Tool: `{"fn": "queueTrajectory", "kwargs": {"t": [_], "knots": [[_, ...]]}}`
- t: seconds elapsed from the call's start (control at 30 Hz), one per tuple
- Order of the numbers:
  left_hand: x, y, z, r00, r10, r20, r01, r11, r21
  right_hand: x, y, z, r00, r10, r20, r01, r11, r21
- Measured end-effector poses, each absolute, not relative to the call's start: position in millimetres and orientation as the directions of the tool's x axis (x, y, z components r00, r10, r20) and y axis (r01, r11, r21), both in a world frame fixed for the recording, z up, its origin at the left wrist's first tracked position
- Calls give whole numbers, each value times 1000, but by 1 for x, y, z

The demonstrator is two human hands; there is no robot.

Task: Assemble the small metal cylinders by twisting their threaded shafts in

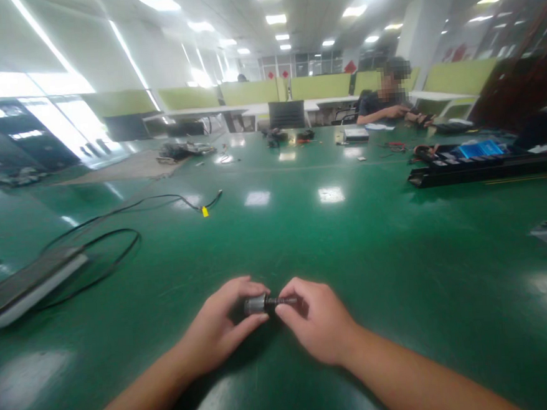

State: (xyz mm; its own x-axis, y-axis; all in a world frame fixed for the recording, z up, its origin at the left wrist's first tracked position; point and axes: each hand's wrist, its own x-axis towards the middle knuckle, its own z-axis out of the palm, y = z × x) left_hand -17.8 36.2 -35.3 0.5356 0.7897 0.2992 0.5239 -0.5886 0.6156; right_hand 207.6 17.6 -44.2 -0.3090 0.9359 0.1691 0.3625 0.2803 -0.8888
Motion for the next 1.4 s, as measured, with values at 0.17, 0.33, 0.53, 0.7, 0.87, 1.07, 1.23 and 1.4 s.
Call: {"fn": "queueTrajectory", "kwargs": {"t": [0.17,0.33,0.53,0.7,0.87,1.07,1.23,1.4], "knots": [[-19,36,-35,531,792,301,530,-588,611,207,19,-44,-303,936,178,374,288,-881],[-20,37,-36,527,796,297,544,-585,602,208,20,-45,-301,937,178,382,290,-878],[-22,38,-37,514,801,306,550,-582,599,209,19,-44,-285,942,175,396,282,-874],[-22,39,-38,506,808,303,557,-574,600,208,20,-44,-274,944,181,396,282,-874],[-23,39,-37,491,818,301,573,-563,596,208,21,-46,-266,948,176,383,271,-883],[-23,39,-35,489,818,303,567,-563,601,210,21,-46,-258,950,175,376,266,-888],[-23,40,-34,482,821,305,570,-558,603,210,21,-46,-250,952,177,376,264,-888],[-24,41,-34,472,827,307,585,-554,593,211,21,-46,-240,956,171,379,255,-890]]}}
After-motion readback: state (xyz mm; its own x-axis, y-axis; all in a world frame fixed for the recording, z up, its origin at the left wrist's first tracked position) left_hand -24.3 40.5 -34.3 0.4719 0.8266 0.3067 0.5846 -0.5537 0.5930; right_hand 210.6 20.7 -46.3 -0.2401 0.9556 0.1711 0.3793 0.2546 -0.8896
